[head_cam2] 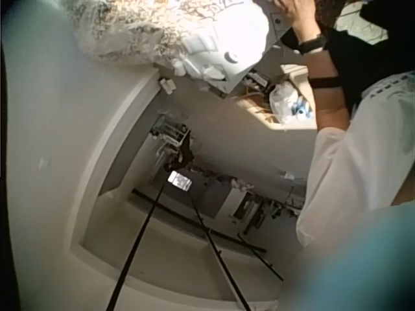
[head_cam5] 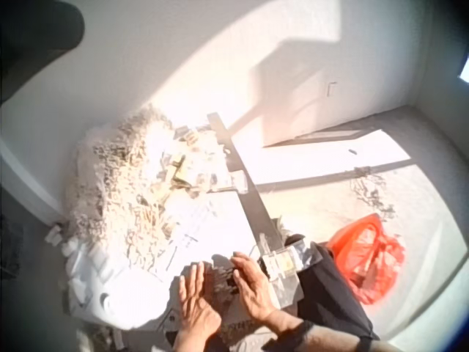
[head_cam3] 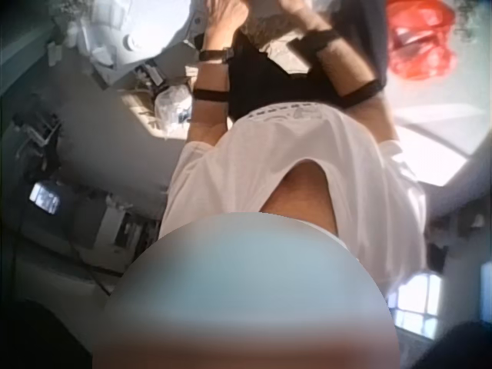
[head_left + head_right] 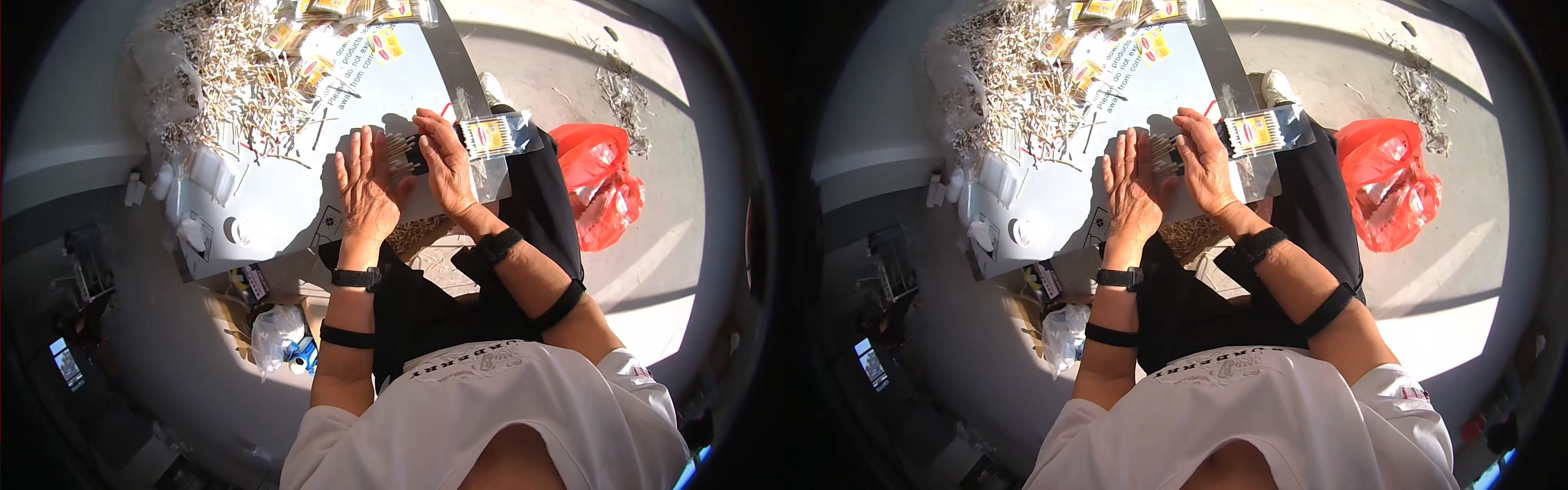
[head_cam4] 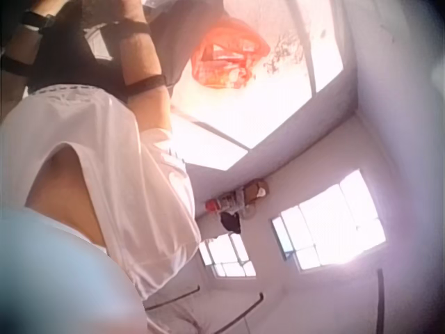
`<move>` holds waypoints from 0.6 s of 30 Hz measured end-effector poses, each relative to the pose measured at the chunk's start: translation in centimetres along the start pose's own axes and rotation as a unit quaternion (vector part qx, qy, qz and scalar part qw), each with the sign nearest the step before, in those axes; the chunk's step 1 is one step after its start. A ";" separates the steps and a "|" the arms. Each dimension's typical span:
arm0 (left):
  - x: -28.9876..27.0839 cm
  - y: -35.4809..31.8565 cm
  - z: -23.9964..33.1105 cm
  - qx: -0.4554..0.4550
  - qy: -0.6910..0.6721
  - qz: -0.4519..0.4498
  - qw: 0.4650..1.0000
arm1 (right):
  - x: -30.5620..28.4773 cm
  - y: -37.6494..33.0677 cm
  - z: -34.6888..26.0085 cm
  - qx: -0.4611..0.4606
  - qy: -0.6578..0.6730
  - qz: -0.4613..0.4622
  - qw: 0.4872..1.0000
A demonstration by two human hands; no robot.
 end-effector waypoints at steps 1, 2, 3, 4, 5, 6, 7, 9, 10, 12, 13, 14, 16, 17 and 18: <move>0.1 0.0 -0.1 0.007 0.014 -0.002 1.000 | 0.1 -0.1 0.0 0.006 -0.003 -0.003 1.000; 0.0 0.4 -0.3 0.015 0.001 0.017 1.000 | 0.2 -0.1 0.0 0.006 -0.004 -0.004 1.000; 0.0 0.7 -0.8 0.013 0.001 0.016 1.000 | 0.3 -0.1 0.0 0.004 -0.007 -0.003 1.000; 0.3 1.0 -1.1 0.041 -0.019 -0.001 0.999 | 0.4 0.1 0.0 0.001 -0.009 -0.002 1.000; 0.5 1.1 -1.2 0.068 -0.038 -0.018 0.997 | 0.5 0.2 -0.1 0.000 -0.008 -0.003 1.000; 0.2 1.2 -1.8 0.042 -0.070 0.006 0.997 | 0.5 0.3 -0.3 -0.011 -0.017 -0.004 1.000; -0.7 1.1 -2.3 0.013 -0.168 0.068 0.983 | 0.5 0.3 -0.4 -0.020 -0.027 -0.002 0.999; -0.6 0.6 -4.0 -0.138 -0.387 0.154 0.899 | 0.4 0.8 -0.3 -0.015 -0.037 0.003 0.999; 0.0 0.2 -4.9 -0.209 -0.461 0.197 0.839 | 0.7 0.9 -0.2 -0.011 -0.042 0.002 0.999; 0.6 0.0 -5.1 -0.222 -0.475 0.229 0.820 | 1.8 0.8 -0.2 -0.005 -0.021 -0.001 1.000; 0.8 0.0 -4.8 -0.234 -0.492 0.256 0.798 | 1.9 0.8 0.2 0.002 -0.006 0.000 1.000; 0.5 0.5 -3.7 -0.232 -0.490 0.254 0.801 | 1.8 0.8 0.4 0.003 -0.009 0.001 1.000; 0.9 1.1 -2.8 -0.234 -0.529 0.249 0.777 | 1.9 0.8 0.6 0.000 -0.018 -0.016 1.000; 1.1 1.2 -2.7 -0.238 -0.543 0.240 0.769 | 1.9 0.7 0.7 -0.001 -0.019 -0.015 1.000; 0.9 1.2 -2.8 -0.237 -0.564 0.255 0.749 | 1.9 0.6 0.7 0.002 -0.005 -0.016 1.000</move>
Point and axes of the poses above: each hand's wrist, its own y-axis towards the middle knuckle, its own x-axis out of the palm, z = x × y, the point moved 7 cm from there along y, towards the middle knuckle, and after that the axes turned 10 degrees about z, right-handed, at the moved point
